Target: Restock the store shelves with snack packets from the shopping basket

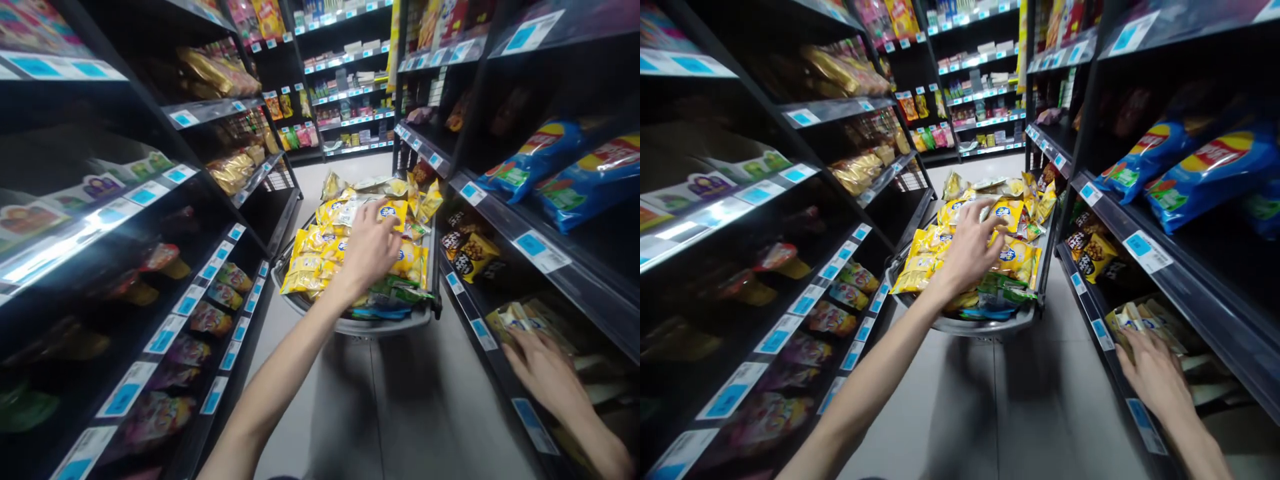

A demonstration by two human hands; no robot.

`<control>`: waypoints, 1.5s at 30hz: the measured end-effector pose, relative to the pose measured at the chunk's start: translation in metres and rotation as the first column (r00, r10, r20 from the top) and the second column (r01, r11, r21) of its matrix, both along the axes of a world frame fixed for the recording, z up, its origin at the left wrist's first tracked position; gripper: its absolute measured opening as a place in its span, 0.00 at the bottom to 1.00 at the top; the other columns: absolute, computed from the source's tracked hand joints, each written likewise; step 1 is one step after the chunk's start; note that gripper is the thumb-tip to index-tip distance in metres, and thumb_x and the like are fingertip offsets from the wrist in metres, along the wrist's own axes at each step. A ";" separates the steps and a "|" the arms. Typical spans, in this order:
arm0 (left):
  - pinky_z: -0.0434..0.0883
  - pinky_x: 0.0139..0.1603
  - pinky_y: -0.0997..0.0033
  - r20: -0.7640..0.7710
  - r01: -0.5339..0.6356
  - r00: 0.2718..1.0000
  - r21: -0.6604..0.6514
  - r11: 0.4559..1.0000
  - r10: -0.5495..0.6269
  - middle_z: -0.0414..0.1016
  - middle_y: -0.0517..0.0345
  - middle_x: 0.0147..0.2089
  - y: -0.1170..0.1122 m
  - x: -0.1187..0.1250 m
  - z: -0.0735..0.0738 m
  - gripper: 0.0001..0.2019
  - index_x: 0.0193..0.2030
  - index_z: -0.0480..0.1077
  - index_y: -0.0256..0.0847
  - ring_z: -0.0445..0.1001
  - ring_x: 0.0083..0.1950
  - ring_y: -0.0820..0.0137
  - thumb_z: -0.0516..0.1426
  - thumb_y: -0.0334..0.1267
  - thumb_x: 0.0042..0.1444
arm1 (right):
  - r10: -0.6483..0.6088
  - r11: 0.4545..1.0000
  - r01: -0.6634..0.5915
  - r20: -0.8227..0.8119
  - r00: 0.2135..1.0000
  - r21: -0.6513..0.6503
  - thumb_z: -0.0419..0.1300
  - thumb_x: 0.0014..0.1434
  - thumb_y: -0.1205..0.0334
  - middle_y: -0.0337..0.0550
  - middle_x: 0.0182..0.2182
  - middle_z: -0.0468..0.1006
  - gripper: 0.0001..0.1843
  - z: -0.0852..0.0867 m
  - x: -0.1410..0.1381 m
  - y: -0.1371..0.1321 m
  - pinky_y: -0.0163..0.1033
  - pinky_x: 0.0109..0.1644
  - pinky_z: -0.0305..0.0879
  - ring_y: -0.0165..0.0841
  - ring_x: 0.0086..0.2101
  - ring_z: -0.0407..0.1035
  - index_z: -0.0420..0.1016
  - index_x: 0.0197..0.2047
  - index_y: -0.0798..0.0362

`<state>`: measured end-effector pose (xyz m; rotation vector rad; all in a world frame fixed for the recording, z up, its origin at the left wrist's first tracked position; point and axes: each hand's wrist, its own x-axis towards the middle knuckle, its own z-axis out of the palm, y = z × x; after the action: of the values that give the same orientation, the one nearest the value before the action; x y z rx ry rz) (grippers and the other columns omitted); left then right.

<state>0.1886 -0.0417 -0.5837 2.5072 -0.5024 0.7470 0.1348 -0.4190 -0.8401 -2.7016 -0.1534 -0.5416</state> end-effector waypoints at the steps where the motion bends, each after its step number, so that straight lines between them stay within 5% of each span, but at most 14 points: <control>1: 0.59 0.74 0.47 -0.008 -0.106 0.994 0.090 0.990 0.107 0.62 0.43 0.70 0.008 0.006 -0.005 0.11 0.48 0.75 0.35 0.57 0.72 0.54 0.54 0.33 0.63 | 0.030 0.998 -0.032 -0.026 0.999 -0.060 0.45 0.61 0.40 0.55 0.53 0.80 0.31 -0.002 0.001 -0.002 0.59 0.63 0.69 0.57 0.57 0.70 0.79 0.51 0.50; 5: 0.60 0.74 0.49 -0.133 -0.248 0.939 0.374 0.894 0.316 0.61 0.40 0.71 0.021 0.013 -0.025 0.15 0.47 0.76 0.32 0.58 0.72 0.50 0.50 0.39 0.68 | 0.035 0.977 -0.057 -0.110 0.993 -0.207 0.37 0.66 0.41 0.56 0.56 0.77 0.39 -0.006 0.003 -0.004 0.60 0.63 0.69 0.57 0.58 0.68 0.75 0.57 0.59; 9: 0.64 0.71 0.50 -0.106 -0.279 0.933 0.392 0.877 0.344 0.65 0.35 0.68 0.023 0.011 -0.033 0.18 0.54 0.71 0.27 0.64 0.68 0.50 0.48 0.37 0.69 | 0.076 0.964 -0.093 -0.077 0.994 -0.247 0.38 0.67 0.43 0.57 0.56 0.78 0.38 0.002 0.001 -0.002 0.58 0.66 0.66 0.57 0.59 0.67 0.77 0.55 0.62; 13: 0.67 0.68 0.53 0.093 -0.314 0.948 0.138 0.939 0.304 0.71 0.37 0.61 0.031 0.011 -0.024 0.15 0.56 0.69 0.29 0.70 0.63 0.56 0.52 0.31 0.66 | 0.078 0.966 -0.073 0.010 0.997 -0.249 0.41 0.67 0.46 0.59 0.59 0.75 0.31 0.013 -0.006 0.002 0.59 0.68 0.62 0.58 0.63 0.62 0.79 0.50 0.57; 16: 0.74 0.58 0.62 0.284 -0.210 0.925 -0.175 0.962 0.254 0.77 0.48 0.50 0.036 0.004 -0.009 0.09 0.47 0.72 0.37 0.76 0.53 0.64 0.52 0.29 0.66 | 0.086 0.983 -0.068 0.102 0.991 -0.173 0.46 0.67 0.48 0.60 0.60 0.73 0.24 0.025 -0.009 0.010 0.59 0.69 0.60 0.56 0.65 0.60 0.79 0.47 0.53; 21: 0.78 0.41 0.75 0.292 0.035 0.943 -0.564 0.825 0.159 0.79 0.56 0.45 0.022 -0.017 0.009 0.03 0.42 0.74 0.40 0.79 0.41 0.73 0.60 0.36 0.63 | 0.071 0.978 -0.117 0.251 0.965 0.173 0.57 0.66 0.52 0.54 0.54 0.79 0.13 0.075 -0.017 0.047 0.54 0.69 0.62 0.46 0.59 0.70 0.79 0.47 0.46; 24: 0.79 0.38 0.76 0.224 0.128 0.974 -0.654 0.746 0.030 0.80 0.56 0.44 0.007 -0.027 0.010 0.04 0.41 0.75 0.40 0.80 0.39 0.73 0.63 0.36 0.60 | 0.075 0.847 -0.151 0.167 0.983 0.509 0.62 0.65 0.52 0.49 0.54 0.79 0.14 0.115 -0.027 0.076 0.54 0.65 0.68 0.43 0.55 0.74 0.78 0.52 0.45; 30: 0.81 0.41 0.75 0.112 0.224 0.970 -0.752 0.620 -0.214 0.79 0.56 0.42 -0.032 -0.047 -0.003 0.03 0.37 0.76 0.39 0.81 0.41 0.71 0.65 0.34 0.58 | 0.342 0.369 -0.297 0.169 0.924 0.880 0.63 0.62 0.38 0.52 0.58 0.76 0.31 0.158 -0.042 0.102 0.56 0.55 0.76 0.46 0.54 0.75 0.72 0.62 0.46; 33: 0.79 0.43 0.77 0.044 0.290 0.911 -0.775 0.561 -0.411 0.79 0.58 0.41 -0.061 -0.065 -0.018 0.02 0.36 0.75 0.39 0.80 0.42 0.74 0.63 0.29 0.57 | 0.303 0.281 -0.270 0.182 0.935 0.921 0.71 0.47 0.30 0.51 0.52 0.80 0.43 0.160 -0.049 0.100 0.54 0.53 0.78 0.46 0.49 0.77 0.73 0.59 0.48; 36: 0.78 0.44 0.77 -0.079 0.264 0.805 -0.840 0.474 -0.588 0.79 0.59 0.40 -0.094 -0.078 -0.035 0.01 0.38 0.72 0.40 0.79 0.42 0.74 0.60 0.32 0.60 | 0.124 0.364 -0.196 0.161 0.979 0.911 0.77 0.43 0.40 0.48 0.43 0.83 0.36 0.156 -0.051 0.090 0.48 0.50 0.79 0.42 0.41 0.79 0.77 0.50 0.51; 40: 0.77 0.46 0.73 -0.354 -0.104 0.720 -0.905 0.412 -0.596 0.79 0.60 0.41 -0.138 -0.072 -0.067 0.08 0.47 0.68 0.43 0.78 0.44 0.72 0.48 0.38 0.70 | -0.146 0.590 -0.086 0.211 0.967 0.802 0.76 0.47 0.46 0.44 0.38 0.82 0.26 0.147 -0.049 0.069 0.47 0.48 0.79 0.39 0.39 0.79 0.77 0.42 0.54; 42: 0.76 0.51 0.68 -0.523 -0.276 0.687 -0.830 0.485 -0.504 0.79 0.59 0.44 -0.159 -0.064 -0.091 0.10 0.47 0.67 0.44 0.78 0.48 0.69 0.46 0.36 0.70 | -0.159 0.772 -0.035 0.247 0.956 0.635 0.74 0.51 0.50 0.44 0.36 0.82 0.20 0.141 -0.047 0.058 0.46 0.48 0.78 0.39 0.38 0.78 0.78 0.40 0.54; 44: 0.74 0.56 0.65 -0.672 -0.372 0.616 -0.708 0.600 -0.411 0.79 0.56 0.48 -0.179 -0.055 -0.120 0.11 0.47 0.68 0.43 0.77 0.52 0.66 0.46 0.33 0.68 | 0.047 0.924 -0.130 0.229 0.972 0.360 0.68 0.59 0.55 0.47 0.40 0.83 0.13 0.132 -0.045 0.049 0.46 0.51 0.76 0.40 0.41 0.78 0.79 0.43 0.54; 45: 0.73 0.57 0.64 -0.729 -0.382 0.567 -0.645 0.661 -0.384 0.79 0.53 0.51 -0.188 -0.051 -0.134 0.12 0.48 0.69 0.42 0.76 0.54 0.65 0.45 0.31 0.67 | 0.172 0.950 -0.215 0.194 0.966 0.225 0.64 0.62 0.57 0.49 0.44 0.83 0.12 0.126 -0.043 0.045 0.46 0.53 0.75 0.40 0.45 0.78 0.80 0.46 0.54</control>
<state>0.1372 -0.2296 -0.7181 1.6967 0.1775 -0.3111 0.0917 -0.3738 -0.7137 -2.3666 -0.3703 -0.6856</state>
